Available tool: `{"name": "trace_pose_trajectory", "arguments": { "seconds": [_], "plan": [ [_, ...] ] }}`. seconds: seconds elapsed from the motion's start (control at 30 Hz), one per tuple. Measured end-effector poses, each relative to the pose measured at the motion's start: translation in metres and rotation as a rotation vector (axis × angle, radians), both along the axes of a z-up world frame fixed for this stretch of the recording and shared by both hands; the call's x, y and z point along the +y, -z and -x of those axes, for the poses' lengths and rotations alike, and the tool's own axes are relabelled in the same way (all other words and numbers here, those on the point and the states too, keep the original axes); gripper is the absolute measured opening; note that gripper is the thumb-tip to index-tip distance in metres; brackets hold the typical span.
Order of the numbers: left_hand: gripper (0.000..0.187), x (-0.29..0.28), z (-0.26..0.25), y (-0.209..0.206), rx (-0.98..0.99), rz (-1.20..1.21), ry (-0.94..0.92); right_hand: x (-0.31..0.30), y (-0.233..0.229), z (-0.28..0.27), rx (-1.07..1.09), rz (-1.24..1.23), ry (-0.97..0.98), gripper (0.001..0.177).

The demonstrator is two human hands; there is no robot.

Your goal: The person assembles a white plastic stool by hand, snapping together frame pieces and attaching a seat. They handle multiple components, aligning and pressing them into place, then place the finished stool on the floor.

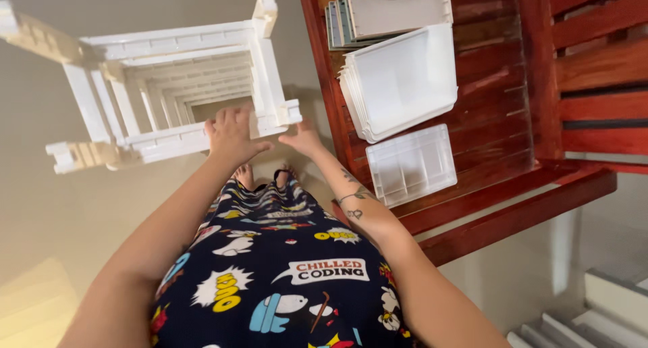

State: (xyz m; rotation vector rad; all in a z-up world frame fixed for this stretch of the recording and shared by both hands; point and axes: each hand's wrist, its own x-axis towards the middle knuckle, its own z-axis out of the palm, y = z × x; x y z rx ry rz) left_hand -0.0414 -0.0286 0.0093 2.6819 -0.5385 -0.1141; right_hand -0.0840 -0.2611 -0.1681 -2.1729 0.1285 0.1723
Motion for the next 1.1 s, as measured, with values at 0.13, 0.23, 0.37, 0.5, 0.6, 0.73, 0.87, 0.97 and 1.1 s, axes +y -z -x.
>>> {"name": "trace_pose_trajectory", "arguments": {
  "seconds": [0.13,0.23,0.37,0.5,0.6,0.73,0.87,0.97,1.1],
  "plan": [
    [0.100,-0.017,-0.029,-0.009,0.349,-0.361,0.142,-0.001,-0.014,-0.016,-0.118,0.086,-0.121,0.072],
    [0.099,-0.016,-0.046,-0.006,0.465,-0.376,0.195,0.005,-0.011,-0.027,-0.038,0.016,-0.144,0.061],
    [0.098,-0.019,-0.057,0.000,0.563,-0.407,0.214,0.002,0.015,-0.033,-0.173,0.218,-0.285,0.032],
    [0.084,-0.028,-0.051,-0.001,0.632,-0.453,0.199,0.004,0.036,-0.024,-0.143,0.278,-0.293,0.031],
    [0.076,-0.029,-0.046,-0.003,0.589,-0.442,0.180,0.009,0.033,-0.018,-0.089,0.236,-0.244,0.034],
    [0.072,-0.008,-0.048,-0.005,0.509,-0.312,0.272,0.012,0.017,-0.020,-0.063,0.242,-0.258,0.038],
    [0.074,0.002,-0.050,-0.007,0.540,-0.272,0.292,0.015,0.014,-0.019,-0.147,0.157,-0.217,0.043],
    [0.074,-0.010,-0.046,-0.008,0.542,-0.280,0.251,0.014,0.025,-0.018,0.156,0.152,-0.173,0.034],
    [0.073,-0.024,-0.039,-0.014,0.574,-0.345,0.192,0.006,0.034,-0.009,-0.078,0.280,-0.186,0.038]
  ]
}}
